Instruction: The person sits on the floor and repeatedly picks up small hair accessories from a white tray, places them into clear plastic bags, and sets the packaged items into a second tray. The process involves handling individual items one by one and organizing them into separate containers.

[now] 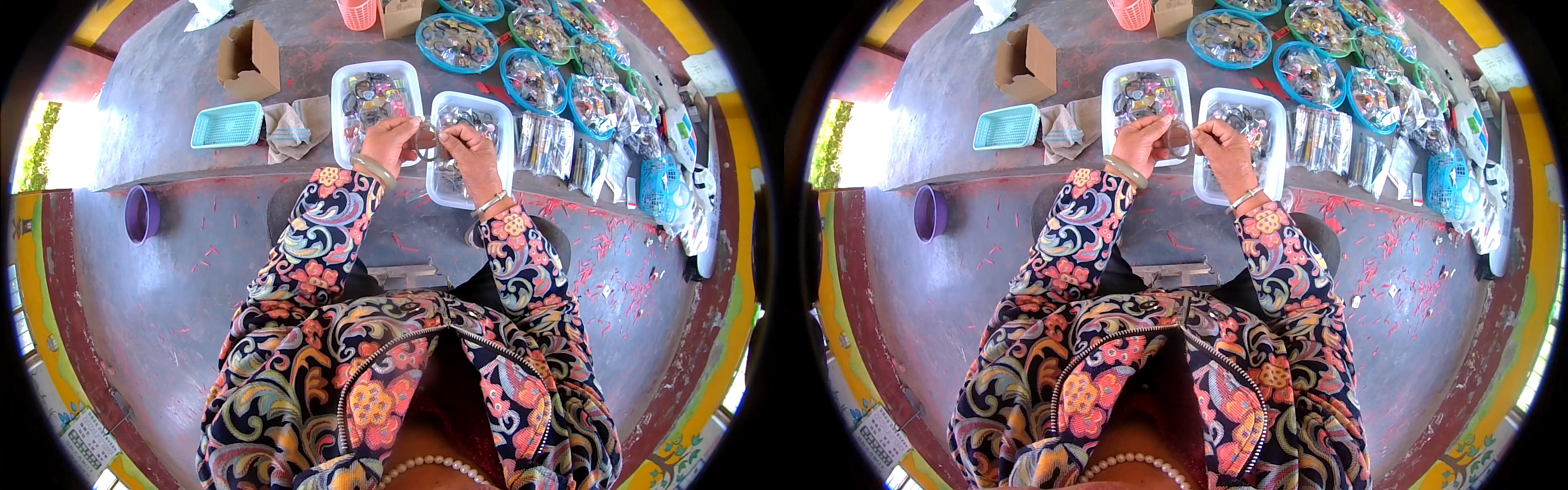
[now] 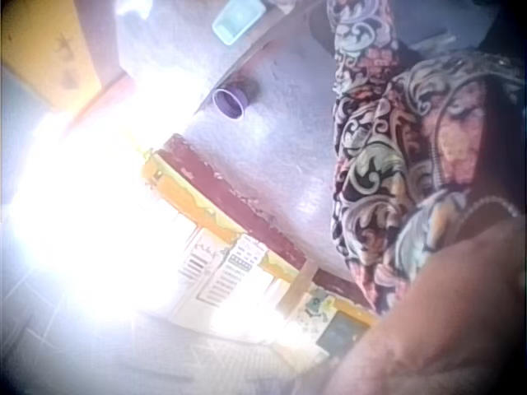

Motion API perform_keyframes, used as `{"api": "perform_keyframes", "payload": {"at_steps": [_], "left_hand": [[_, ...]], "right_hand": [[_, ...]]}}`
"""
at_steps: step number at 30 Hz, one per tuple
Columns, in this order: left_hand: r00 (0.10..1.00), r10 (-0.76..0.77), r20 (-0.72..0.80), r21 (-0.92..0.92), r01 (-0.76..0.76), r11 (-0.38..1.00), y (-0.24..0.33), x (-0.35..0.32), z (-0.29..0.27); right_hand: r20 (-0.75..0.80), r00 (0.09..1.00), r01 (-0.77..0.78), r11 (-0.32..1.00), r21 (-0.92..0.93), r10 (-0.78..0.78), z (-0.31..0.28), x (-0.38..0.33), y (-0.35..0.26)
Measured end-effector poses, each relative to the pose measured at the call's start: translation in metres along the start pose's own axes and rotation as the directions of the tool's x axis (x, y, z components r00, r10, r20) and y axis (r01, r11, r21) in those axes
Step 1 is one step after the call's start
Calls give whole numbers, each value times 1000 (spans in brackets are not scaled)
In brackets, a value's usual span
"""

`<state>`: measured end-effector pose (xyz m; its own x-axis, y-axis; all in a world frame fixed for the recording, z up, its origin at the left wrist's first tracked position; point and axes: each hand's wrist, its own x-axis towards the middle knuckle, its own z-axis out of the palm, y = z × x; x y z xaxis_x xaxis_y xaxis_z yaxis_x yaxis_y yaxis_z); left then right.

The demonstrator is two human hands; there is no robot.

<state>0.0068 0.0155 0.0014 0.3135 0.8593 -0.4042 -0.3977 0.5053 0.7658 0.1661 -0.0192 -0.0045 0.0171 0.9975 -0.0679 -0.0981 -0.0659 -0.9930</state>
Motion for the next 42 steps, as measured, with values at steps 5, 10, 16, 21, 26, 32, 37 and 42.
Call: {"api": "perform_keyframes", "payload": {"at_steps": [5, 10, 16, 21, 26, 32, 37, 42], "left_hand": [[996, 81, -29, -4, -81, 997, -2, 6, -7], [998, 70, 11, -28, -69, 997, -2, 5, -6], [994, 90, -56, 69, -87, 994, 2, 1, 1], [989, 144, -45, 354, -119, 928, -1, 1, -2], [990, 140, 22, 452, -135, 882, -3, -5, 6], [998, -9, 64, 372, -16, 928, -2, 0, 1], [997, 15, 76, 366, -42, 930, -8, 3, -2], [991, 108, 74, 561, -131, 818, -9, 3, 1]], "right_hand": [[29, 997, -76, 996, -55, 78, -2, 1, 7], [29, 998, -46, 988, -148, 50, -5, 2, 10], [24, 999, 26, 974, -225, -21, -4, 2, 13], [-38, 994, -103, 994, 49, 105, 0, 1, -2], [-37, 994, -99, 995, 12, 99, -1, -1, 0], [-204, 972, -97, 989, 115, 119, -6, 2, 5], [-223, 968, -82, 983, 166, 118, -5, 2, 0], [-146, 967, -155, 940, 305, 207, -5, 1, -2]]}}
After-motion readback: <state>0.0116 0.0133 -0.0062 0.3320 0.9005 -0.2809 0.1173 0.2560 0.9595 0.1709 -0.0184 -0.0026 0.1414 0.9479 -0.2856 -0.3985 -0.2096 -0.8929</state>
